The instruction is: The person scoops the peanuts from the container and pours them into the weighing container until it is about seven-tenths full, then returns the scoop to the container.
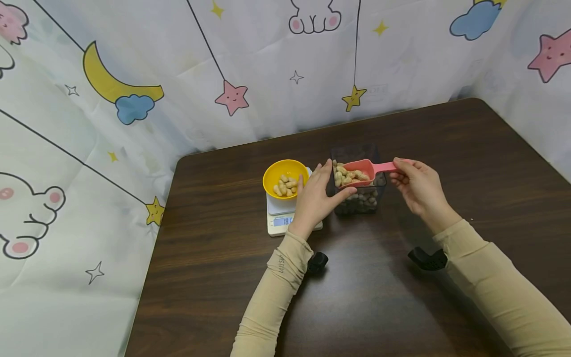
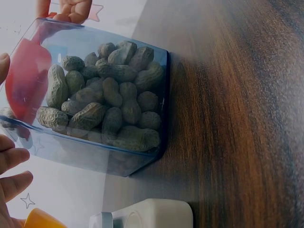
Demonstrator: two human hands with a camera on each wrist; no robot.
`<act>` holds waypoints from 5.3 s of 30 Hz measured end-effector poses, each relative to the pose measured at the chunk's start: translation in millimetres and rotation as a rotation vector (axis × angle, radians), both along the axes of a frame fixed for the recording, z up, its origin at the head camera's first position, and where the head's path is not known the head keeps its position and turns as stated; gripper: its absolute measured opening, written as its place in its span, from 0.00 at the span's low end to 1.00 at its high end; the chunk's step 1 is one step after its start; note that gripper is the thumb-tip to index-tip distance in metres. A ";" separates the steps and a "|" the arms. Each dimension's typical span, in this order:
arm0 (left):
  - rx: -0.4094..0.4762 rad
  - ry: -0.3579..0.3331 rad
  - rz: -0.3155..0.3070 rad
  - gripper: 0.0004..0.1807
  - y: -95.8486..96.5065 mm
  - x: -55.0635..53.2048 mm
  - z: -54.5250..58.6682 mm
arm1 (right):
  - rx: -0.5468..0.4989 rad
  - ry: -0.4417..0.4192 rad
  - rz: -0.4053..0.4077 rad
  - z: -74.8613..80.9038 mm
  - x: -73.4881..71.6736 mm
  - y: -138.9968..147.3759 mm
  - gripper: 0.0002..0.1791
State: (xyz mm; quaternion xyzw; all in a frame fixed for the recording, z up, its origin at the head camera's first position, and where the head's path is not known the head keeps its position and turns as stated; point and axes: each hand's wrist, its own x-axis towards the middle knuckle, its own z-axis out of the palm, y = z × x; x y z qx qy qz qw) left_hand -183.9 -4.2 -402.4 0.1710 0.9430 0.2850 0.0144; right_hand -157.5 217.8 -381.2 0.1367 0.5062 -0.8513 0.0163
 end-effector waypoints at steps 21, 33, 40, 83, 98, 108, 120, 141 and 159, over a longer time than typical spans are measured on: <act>-0.001 0.000 -0.003 0.50 -1.3 -0.7 0.6 | -0.328 -0.102 0.012 1.0 0.1 7.7 0.06; 0.086 0.082 0.004 0.53 -8.8 -1.3 3.4 | -0.296 -0.080 0.028 17.1 -5.8 2.5 0.09; 0.150 0.183 0.038 0.55 -18.8 -5.5 9.2 | -0.299 -0.043 0.041 31.4 -15.2 -5.0 0.10; 0.261 0.108 0.324 0.58 -94.0 -11.1 -26.7 | 0.118 -0.035 0.149 33.9 -59.9 -80.5 0.10; 0.193 0.071 0.319 0.58 -93.1 -11.5 -33.0 | 0.210 0.027 0.119 29.0 -63.1 -89.2 0.09; 0.159 0.055 0.325 0.58 -93.6 -12.4 -32.4 | 0.329 0.097 0.102 26.5 -63.2 -94.4 0.11; 0.175 0.081 0.311 0.59 -94.2 -11.8 -32.7 | 0.398 0.171 0.128 31.7 -59.1 -97.3 0.10; 0.200 0.161 0.282 0.57 -84.2 -9.7 -11.7 | 0.243 0.223 0.068 49.3 -56.5 -80.5 0.15; 0.186 0.232 0.049 0.56 -41.9 4.3 32.1 | 0.017 0.376 -0.084 80.1 -38.6 -18.3 0.10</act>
